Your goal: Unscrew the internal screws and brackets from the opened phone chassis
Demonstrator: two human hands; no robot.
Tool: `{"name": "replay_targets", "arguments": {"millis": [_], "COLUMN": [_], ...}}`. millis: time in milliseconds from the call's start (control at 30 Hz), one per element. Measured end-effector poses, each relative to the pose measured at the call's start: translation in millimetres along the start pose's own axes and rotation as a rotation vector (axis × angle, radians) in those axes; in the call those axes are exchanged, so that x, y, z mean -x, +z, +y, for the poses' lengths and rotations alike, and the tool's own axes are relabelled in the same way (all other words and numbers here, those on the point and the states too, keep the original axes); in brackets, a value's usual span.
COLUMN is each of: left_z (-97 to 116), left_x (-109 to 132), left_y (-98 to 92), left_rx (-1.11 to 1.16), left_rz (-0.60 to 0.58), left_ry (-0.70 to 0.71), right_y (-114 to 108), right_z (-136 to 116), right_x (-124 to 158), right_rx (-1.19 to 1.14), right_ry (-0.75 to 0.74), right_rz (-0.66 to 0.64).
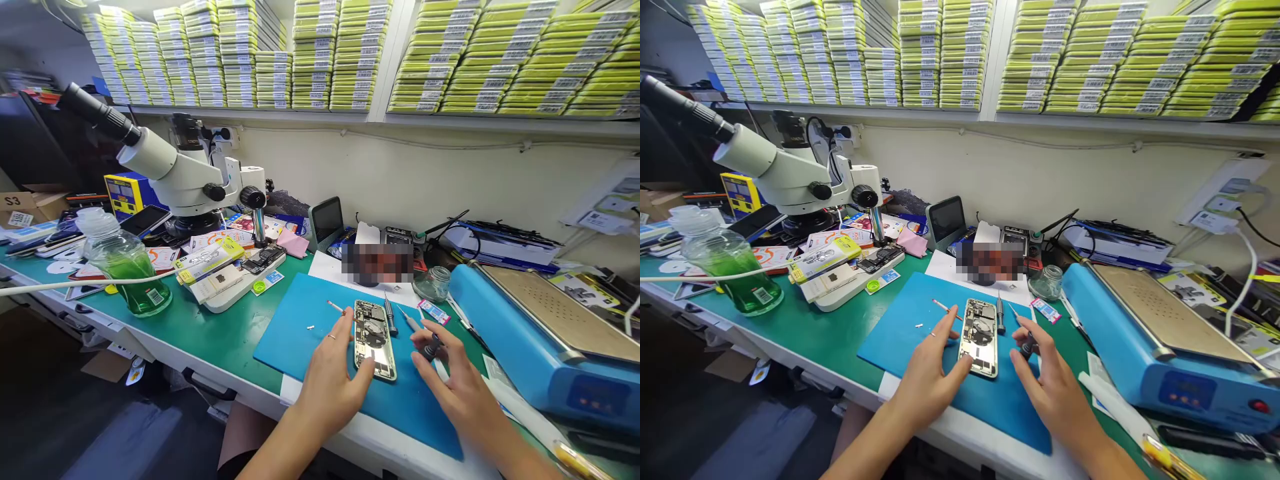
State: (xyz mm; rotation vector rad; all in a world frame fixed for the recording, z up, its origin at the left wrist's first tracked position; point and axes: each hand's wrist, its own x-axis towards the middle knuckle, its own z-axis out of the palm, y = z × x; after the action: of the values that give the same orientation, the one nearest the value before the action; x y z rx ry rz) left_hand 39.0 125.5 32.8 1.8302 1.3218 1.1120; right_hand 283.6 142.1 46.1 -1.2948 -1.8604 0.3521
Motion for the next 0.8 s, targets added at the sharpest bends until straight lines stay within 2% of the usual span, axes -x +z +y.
{"name": "replay_targets", "arguments": {"millis": [133,200,267,400,533,633,800], "left_z": [-12,-23,-33,-45,-46,-45,-40], "left_x": [3,4,4,3,3,3,1], "left_y": [-30.4,-44.1,-52.0,-52.3,-49.3,-50.1,-52.6], "left_rx": [-0.037,-0.075,-0.113,-0.175,-0.222,-0.244,-0.267], "left_rz": [0.086,0.151,0.192,0.196,0.179,0.165,0.166], "left_ry": [-0.02,-0.043,-0.058,-0.045,-0.022,-0.022,-0.031], "right_y": [-14,-11,2,43,78,91,97], "right_z": [-4,-18,-36,-69,-79,-76,-71], "right_x": [0,-7,-16,-38,-60,-69,-72], "right_rx": [0.131,0.138,0.048,-0.058,-0.086,-0.096,-0.103], "right_ry": [-0.018,-0.028,-0.059,-0.135,-0.152,-0.157,-0.159], "right_rz": [-0.108,-0.107,-0.089,-0.177,-0.241,-0.257,-0.255]}}
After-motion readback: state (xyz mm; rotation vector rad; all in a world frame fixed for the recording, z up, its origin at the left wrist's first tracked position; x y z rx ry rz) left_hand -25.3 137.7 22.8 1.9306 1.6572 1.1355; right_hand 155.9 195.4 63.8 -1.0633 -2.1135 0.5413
